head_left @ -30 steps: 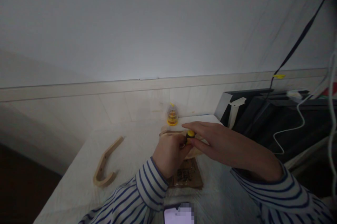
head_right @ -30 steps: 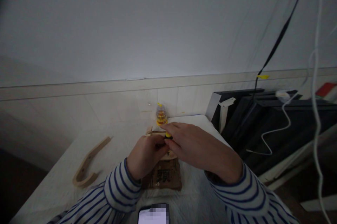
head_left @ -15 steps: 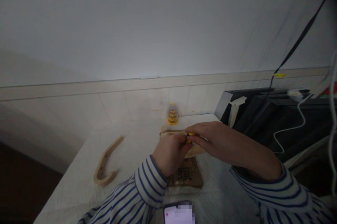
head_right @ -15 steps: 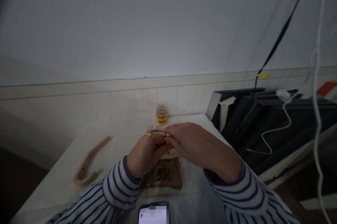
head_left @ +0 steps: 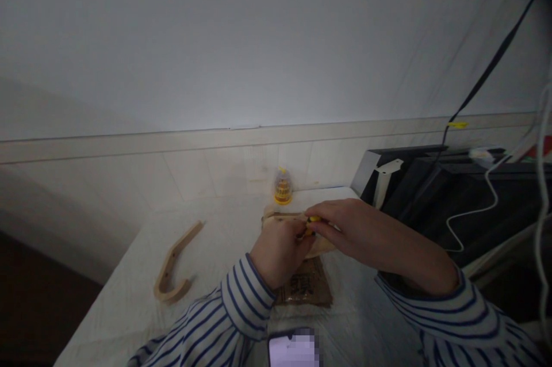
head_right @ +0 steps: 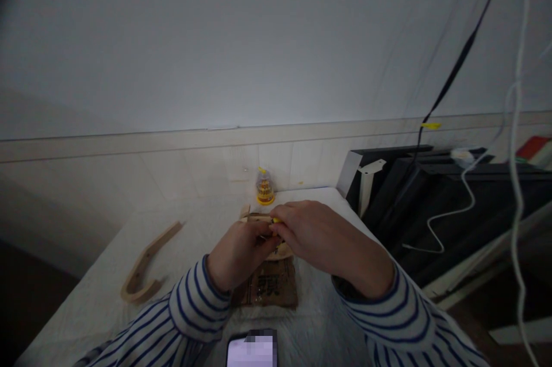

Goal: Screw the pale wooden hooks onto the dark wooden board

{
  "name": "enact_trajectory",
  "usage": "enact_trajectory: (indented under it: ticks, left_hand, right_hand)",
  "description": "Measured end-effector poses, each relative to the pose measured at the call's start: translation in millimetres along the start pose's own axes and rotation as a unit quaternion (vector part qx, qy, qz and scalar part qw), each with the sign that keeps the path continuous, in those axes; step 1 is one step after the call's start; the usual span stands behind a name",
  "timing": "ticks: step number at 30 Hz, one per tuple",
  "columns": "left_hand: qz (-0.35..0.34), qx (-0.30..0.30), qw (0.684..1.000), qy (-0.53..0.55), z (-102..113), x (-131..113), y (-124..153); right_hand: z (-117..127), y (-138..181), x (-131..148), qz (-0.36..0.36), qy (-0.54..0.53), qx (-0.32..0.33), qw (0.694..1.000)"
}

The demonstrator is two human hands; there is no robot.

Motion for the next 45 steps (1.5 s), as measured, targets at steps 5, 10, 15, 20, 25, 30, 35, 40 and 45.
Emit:
enact_trajectory:
  ticks: [5,10,15,20,25,30,35,40,45]
  left_hand:
    - [0.019,-0.026,0.999,-0.004,6.8,-1.0,0.4]
    - [0.024,-0.029,0.999,-0.019,8.4,1.7,0.0]
    - [0.018,-0.029,0.999,-0.027,6.9,2.4,-0.2]
    - [0.013,-0.027,0.999,-0.015,7.8,-0.5,-0.7]
    - [0.008,-0.017,1.0,-0.001,7.1,-2.0,-0.8]
    - [0.0,-0.015,1.0,0.005,5.1,-1.8,-0.6]
    - [-0.02,-0.018,0.999,0.02,4.2,-3.1,-0.7]
    - [-0.025,-0.012,0.999,0.027,3.6,-3.3,-1.1]
    - [-0.03,-0.007,0.998,0.049,3.9,-4.9,-1.7]
  right_hand:
    - [-1.3,-1.3,1.4,-0.001,-0.001,0.001,1.0]
    - [-6.9,-2.7,1.6,0.015,-0.009,0.003,1.0]
    - [-3.8,-1.2,1.7,0.028,-0.014,-0.011,0.999]
    - [-3.4,0.3,5.2,0.036,-0.015,0.01,0.999]
    - [-4.1,-0.5,2.3,0.021,-0.009,0.013,1.0]
    - [-2.7,-0.5,-1.2,0.004,-0.005,0.008,1.0]
    - [-2.8,-1.0,-1.9,0.0,-0.009,0.008,1.0]
    - [-3.8,-0.7,-3.2,-0.005,-0.005,0.01,1.0]
    - [-4.1,-0.9,-3.7,-0.005,0.002,0.007,1.0]
Point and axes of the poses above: each hand's wrist, its own y-axis away from the middle knuckle, its own z-axis out of the back of the hand, x = y × z, the point moved 9 cm from there along -y, towards the middle knuckle, and after that the axes turned 3 degrees about -y, right-handed, at the moved point
